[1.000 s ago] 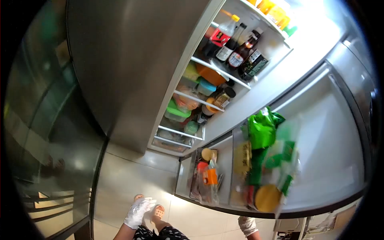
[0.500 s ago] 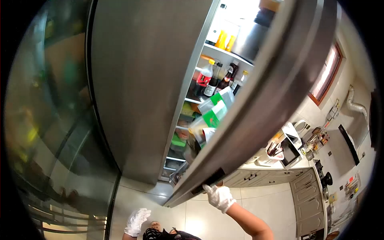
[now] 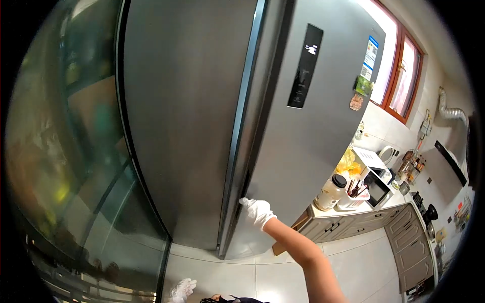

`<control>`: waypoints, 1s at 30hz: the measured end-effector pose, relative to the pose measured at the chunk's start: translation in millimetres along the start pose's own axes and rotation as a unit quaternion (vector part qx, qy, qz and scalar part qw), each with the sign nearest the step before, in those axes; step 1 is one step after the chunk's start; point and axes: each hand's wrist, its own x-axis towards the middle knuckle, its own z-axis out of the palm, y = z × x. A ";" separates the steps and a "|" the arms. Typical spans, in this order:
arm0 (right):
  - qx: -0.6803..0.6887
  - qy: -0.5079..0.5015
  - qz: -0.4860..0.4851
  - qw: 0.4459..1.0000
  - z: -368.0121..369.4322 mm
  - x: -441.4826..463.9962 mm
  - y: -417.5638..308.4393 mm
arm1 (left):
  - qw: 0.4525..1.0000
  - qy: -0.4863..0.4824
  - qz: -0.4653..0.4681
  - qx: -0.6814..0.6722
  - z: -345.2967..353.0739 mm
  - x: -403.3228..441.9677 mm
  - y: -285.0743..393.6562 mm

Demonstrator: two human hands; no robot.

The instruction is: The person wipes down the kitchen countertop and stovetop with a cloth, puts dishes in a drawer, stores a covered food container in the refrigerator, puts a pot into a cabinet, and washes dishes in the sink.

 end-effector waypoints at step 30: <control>0.162 -0.195 0.339 0.906 229.4 -549.0 142.5 | 0.622 0.233 -0.238 0.708 -103.5 224.0 -117.6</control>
